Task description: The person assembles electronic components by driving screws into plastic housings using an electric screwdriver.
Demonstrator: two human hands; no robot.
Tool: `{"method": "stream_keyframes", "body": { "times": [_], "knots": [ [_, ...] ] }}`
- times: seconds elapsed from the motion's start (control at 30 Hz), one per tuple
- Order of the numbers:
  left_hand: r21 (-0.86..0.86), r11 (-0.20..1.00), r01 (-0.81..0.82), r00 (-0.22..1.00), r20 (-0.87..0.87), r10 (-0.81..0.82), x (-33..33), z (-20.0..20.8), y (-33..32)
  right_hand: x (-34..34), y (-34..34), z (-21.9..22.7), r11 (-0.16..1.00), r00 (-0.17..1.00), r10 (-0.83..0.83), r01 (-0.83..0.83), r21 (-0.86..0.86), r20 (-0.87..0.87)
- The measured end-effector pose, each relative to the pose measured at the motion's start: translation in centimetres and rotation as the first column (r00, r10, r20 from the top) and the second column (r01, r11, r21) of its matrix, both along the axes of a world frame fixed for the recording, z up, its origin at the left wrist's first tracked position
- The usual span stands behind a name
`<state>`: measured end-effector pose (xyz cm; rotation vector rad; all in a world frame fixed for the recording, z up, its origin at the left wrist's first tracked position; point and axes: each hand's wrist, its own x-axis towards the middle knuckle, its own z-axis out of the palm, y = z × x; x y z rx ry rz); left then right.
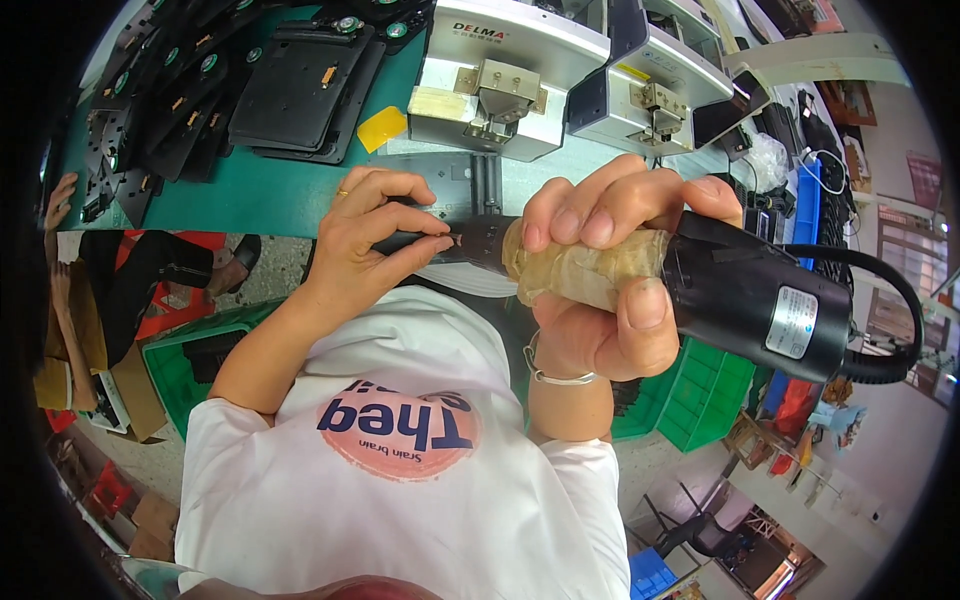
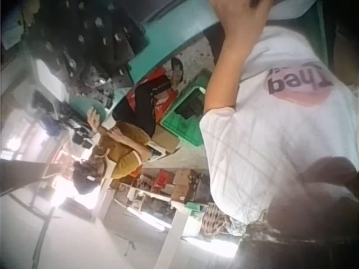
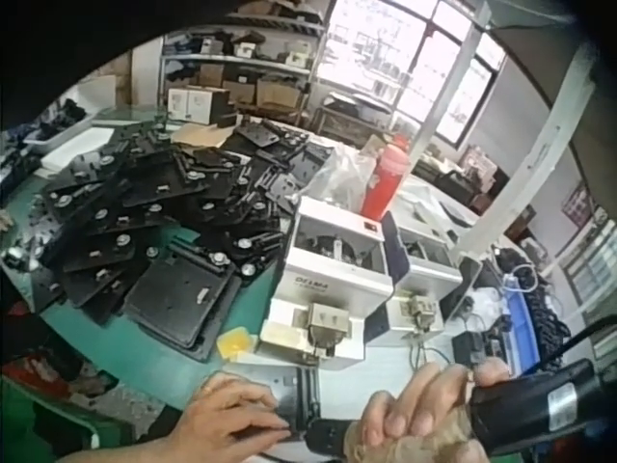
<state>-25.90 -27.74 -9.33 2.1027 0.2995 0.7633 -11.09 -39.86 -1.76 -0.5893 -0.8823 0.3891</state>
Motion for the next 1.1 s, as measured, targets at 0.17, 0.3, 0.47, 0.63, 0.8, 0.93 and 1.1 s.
{"method": "stream_keyframes", "body": {
  "times": [0.17, 0.3, 0.47, 0.63, 0.8, 0.93, 1.1],
  "knots": [
    [0.084, 0.996, -0.011, 0.999, -0.042, 0.015, 0.1, 0.3, -0.1, -0.3, 0.3, 0.1, 1.000, 1.000, -0.012, 0.012, -0.013, 0.009],
    [0.096, 0.995, -0.018, 0.998, -0.052, 0.023, 0.0, 0.2, -0.1, -0.7, 0.5, 0.1, 0.997, 0.998, -0.035, 0.039, -0.062, 0.061],
    [0.131, 0.991, -0.039, 0.998, -0.034, 0.044, 0.1, -0.1, -0.1, -0.5, 0.5, -0.1, 0.996, 0.996, -0.020, 0.027, -0.086, 0.085],
    [0.168, 0.986, -0.019, 0.996, -0.077, 0.032, 0.0, 0.1, -0.1, -0.7, 0.4, -0.1, 0.995, 0.996, -0.022, 0.031, -0.097, 0.083],
    [0.177, 0.984, -0.011, 0.998, -0.052, 0.021, -0.1, 0.2, -0.1, -1.0, 0.4, -0.2, 0.989, 0.998, -0.030, 0.039, -0.142, 0.062],
    [0.177, 0.984, 0.002, 0.999, -0.046, 0.006, -0.1, 0.1, -0.2, -1.5, 0.5, 0.2, 0.982, 0.995, -0.066, 0.077, -0.171, 0.069],
    [0.183, 0.983, 0.000, 0.997, -0.076, 0.015, -0.5, -0.4, -0.2, -1.4, 0.7, -0.5, 0.986, 0.991, -0.105, 0.114, -0.124, 0.081]
  ]
}}
